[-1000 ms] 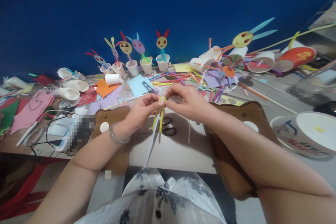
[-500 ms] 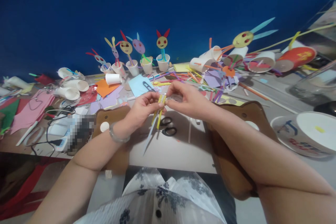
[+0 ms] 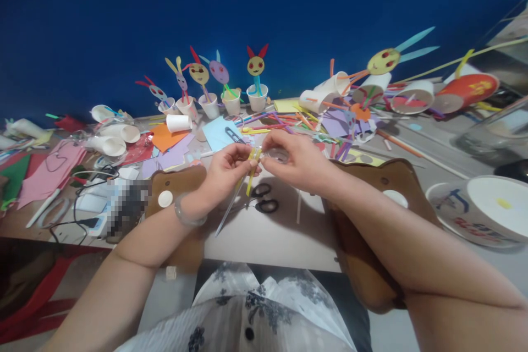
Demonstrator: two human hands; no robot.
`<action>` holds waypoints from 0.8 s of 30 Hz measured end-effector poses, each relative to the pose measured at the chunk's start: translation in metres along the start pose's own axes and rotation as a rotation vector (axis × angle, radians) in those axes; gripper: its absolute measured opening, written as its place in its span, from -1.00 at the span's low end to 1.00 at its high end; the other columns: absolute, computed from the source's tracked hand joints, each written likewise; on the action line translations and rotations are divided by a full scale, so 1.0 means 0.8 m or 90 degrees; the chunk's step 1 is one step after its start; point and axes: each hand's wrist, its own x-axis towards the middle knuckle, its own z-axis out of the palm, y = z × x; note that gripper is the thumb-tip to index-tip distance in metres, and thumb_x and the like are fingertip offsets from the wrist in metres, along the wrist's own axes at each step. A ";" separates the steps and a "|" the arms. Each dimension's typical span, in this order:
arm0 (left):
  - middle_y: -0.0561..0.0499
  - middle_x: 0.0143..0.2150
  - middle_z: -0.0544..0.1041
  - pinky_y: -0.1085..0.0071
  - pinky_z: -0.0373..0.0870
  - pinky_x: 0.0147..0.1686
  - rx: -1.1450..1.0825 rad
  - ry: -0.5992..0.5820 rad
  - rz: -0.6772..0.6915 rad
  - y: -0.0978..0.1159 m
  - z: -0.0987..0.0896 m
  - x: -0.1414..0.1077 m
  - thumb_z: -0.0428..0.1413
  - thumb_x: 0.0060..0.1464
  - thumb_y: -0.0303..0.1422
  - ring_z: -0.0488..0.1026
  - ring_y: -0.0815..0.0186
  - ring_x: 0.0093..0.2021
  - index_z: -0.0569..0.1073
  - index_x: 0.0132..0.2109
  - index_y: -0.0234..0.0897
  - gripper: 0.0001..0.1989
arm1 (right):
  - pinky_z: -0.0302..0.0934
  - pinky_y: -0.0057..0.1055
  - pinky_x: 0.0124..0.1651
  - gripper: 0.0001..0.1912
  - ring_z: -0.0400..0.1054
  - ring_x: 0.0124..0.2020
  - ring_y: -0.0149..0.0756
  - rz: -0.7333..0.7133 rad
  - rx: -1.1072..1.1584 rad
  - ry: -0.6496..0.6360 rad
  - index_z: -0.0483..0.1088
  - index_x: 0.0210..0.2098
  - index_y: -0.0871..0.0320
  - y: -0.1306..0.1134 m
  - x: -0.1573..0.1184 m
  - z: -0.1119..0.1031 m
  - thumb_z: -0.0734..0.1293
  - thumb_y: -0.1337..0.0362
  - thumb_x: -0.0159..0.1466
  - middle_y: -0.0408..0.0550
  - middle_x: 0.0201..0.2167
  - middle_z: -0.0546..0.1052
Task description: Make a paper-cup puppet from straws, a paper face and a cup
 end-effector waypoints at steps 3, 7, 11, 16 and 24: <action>0.08 -0.35 0.50 0.46 0.49 -0.32 0.007 0.001 0.002 0.000 0.000 0.000 0.39 -0.08 -0.29 0.53 0.44 -0.42 0.44 -0.21 -0.32 -0.65 | 0.14 -0.35 -0.36 -0.85 0.30 -0.45 -0.29 -0.001 0.004 0.005 0.39 -0.31 0.10 0.000 0.000 0.001 0.32 0.17 0.17 -0.10 -0.41 0.50; 0.09 -0.37 0.50 0.45 0.49 -0.32 -0.007 -0.011 -0.007 0.001 0.000 -0.001 0.40 -0.08 -0.30 0.54 0.42 -0.42 0.43 -0.22 -0.33 -0.64 | 0.16 -0.34 -0.34 -0.84 0.34 -0.42 -0.26 0.009 0.022 0.001 0.40 -0.33 0.11 -0.001 0.001 0.000 0.31 0.16 0.17 -0.09 -0.41 0.51; 0.09 -0.40 0.51 0.44 0.49 -0.31 -0.040 -0.020 -0.039 0.005 0.003 -0.001 0.42 -0.12 -0.29 0.54 0.41 -0.42 0.43 -0.23 -0.33 -0.62 | 0.24 -0.32 -0.23 -0.86 0.42 -0.30 -0.20 0.018 0.055 -0.003 0.40 -0.36 0.09 0.000 0.004 -0.002 0.32 0.16 0.16 -0.08 -0.38 0.54; 0.05 -0.41 0.54 0.41 0.49 -0.31 -0.051 -0.041 -0.066 0.008 0.004 0.001 0.46 -0.21 -0.20 0.54 0.38 -0.42 0.47 -0.24 -0.35 -0.54 | 0.26 -0.32 -0.21 -0.85 0.43 -0.32 -0.22 0.008 0.074 -0.010 0.41 -0.37 0.09 0.002 0.006 -0.001 0.33 0.15 0.15 -0.08 -0.37 0.55; 0.05 -0.39 0.54 0.39 0.48 -0.28 -0.014 -0.041 -0.075 0.006 0.001 0.002 0.43 -0.19 -0.09 0.55 0.37 -0.39 0.46 -0.24 -0.34 -0.50 | 0.27 -0.29 -0.19 -0.87 0.43 -0.30 -0.20 -0.015 0.062 -0.014 0.40 -0.35 0.09 0.006 0.004 0.003 0.34 0.17 0.16 -0.07 -0.35 0.55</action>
